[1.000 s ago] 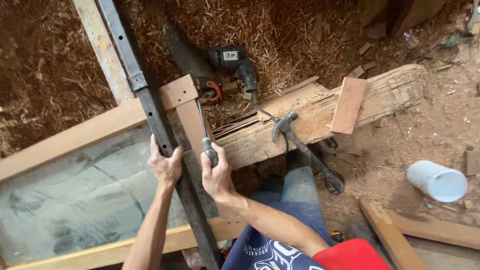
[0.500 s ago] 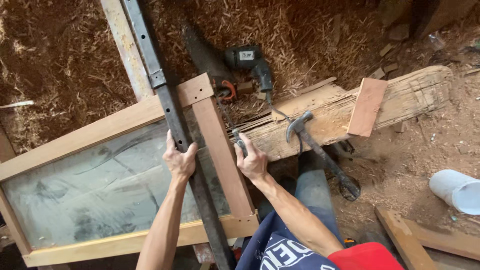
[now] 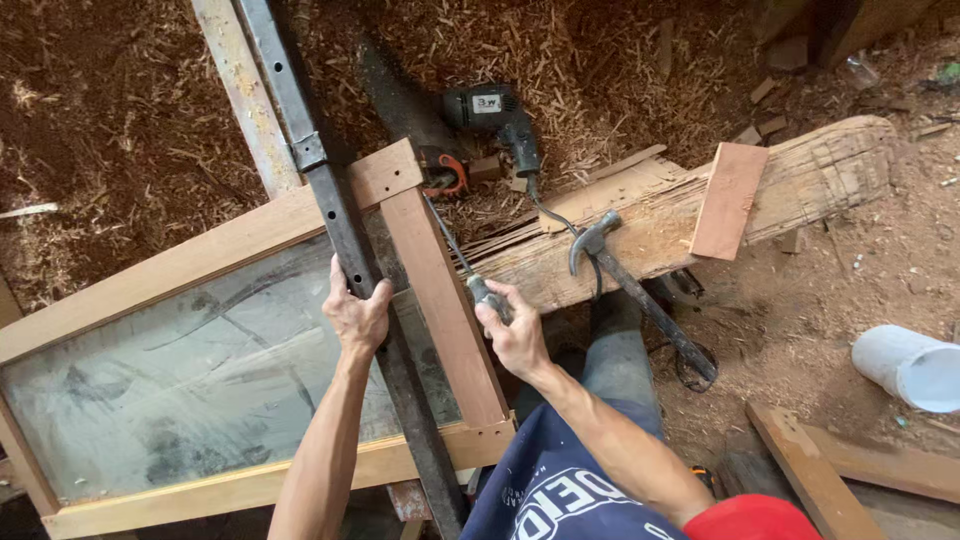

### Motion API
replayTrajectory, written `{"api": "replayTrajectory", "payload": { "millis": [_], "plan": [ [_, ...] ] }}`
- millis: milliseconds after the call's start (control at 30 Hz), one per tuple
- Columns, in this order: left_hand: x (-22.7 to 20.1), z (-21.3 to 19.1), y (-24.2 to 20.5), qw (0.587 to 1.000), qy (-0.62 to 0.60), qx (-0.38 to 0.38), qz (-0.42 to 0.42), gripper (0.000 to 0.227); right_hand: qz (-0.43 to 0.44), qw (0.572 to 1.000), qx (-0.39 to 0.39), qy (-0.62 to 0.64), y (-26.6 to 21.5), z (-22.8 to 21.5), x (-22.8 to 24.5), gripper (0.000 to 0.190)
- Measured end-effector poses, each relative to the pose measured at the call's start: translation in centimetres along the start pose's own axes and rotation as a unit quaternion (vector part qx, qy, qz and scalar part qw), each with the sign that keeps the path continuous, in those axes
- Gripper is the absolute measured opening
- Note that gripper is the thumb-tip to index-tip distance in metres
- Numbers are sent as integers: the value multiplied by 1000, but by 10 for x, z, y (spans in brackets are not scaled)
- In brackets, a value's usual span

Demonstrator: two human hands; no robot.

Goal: The person assembles a wooden window frame by securing a metal bar to the wood using a hammer and nails. They use a small block of wood as a guide or spacer while hammering the nails into the frame.

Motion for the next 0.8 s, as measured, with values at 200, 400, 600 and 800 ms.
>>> {"api": "replayTrajectory", "payload": {
  "millis": [200,400,600,800],
  "plan": [
    [5,-1,-3,999,13,-31,12,74,17,999,25,-20,37,7,-3,41],
    [-4,1,-1,999,-5,-37,9,77,-43,989,-93,-107,27,41,15,37],
    [-5,-1,-5,999,13,-34,-5,75,0,978,-207,-12,10,74,28,35],
    [-4,-2,-3,1000,9,-17,13,71,-8,990,-105,-96,8,69,28,43]
  ]
}}
Point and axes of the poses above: each hand's wrist, its own y-axis towards the middle knuckle, its own z-axis out of the palm, x = y × z, the point moved 5 cm from there along y, towards the middle knuckle, and after that the axes turned 9 degrees about -z, right-handed, at the moved point
